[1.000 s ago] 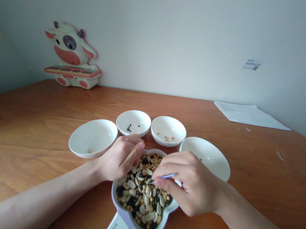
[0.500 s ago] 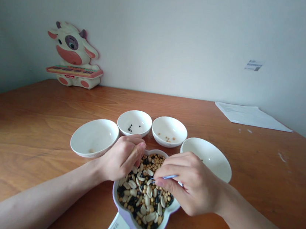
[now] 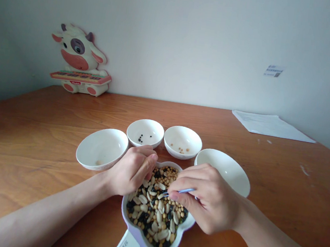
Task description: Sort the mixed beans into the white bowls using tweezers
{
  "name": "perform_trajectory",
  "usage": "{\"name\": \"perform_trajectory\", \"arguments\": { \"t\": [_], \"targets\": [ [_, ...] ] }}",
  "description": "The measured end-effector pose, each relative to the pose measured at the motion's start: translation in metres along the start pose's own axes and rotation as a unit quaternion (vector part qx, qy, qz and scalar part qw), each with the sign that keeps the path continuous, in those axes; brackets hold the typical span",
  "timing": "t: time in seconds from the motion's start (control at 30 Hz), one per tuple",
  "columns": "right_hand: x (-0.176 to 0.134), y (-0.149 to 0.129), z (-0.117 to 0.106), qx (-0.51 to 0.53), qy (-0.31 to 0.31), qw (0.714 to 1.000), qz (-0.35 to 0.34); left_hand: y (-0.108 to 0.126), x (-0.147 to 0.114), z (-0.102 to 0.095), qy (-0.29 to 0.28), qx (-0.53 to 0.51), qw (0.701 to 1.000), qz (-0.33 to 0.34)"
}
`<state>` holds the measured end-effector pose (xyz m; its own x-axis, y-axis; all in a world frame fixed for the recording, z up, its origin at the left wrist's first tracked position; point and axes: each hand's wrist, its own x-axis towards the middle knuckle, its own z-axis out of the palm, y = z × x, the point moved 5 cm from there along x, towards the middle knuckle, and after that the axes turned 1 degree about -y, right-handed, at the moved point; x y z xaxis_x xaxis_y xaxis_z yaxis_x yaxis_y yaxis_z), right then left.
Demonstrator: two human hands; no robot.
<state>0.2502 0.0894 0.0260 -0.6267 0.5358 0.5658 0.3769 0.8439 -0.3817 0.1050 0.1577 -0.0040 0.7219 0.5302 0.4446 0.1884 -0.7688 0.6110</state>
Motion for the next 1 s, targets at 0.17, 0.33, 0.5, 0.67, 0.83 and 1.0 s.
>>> {"name": "perform_trajectory", "arguments": {
  "t": [0.17,0.33,0.5,0.67,0.83,1.0],
  "targets": [
    [0.002,-0.002,-0.004,0.019,0.021,1.0,-0.008,0.0,0.0,0.0,0.0,0.004,1.0,-0.003],
    [0.003,-0.001,-0.008,0.024,0.031,0.999,0.007,-0.001,0.0,-0.001,0.003,0.007,1.0,-0.007],
    [0.004,-0.001,-0.006,0.026,0.011,0.999,0.019,-0.001,0.0,-0.002,0.004,0.007,1.0,-0.005],
    [0.003,-0.001,0.002,0.043,-0.023,0.998,0.029,0.002,0.001,-0.003,0.002,0.008,1.0,-0.003],
    [0.003,-0.001,0.006,0.03,-0.03,0.999,0.016,0.001,0.0,-0.001,-0.002,0.002,1.0,-0.002],
    [0.002,-0.001,0.003,0.016,-0.014,1.0,0.011,-0.001,0.0,0.0,-0.003,-0.003,1.0,-0.001]
  ]
}}
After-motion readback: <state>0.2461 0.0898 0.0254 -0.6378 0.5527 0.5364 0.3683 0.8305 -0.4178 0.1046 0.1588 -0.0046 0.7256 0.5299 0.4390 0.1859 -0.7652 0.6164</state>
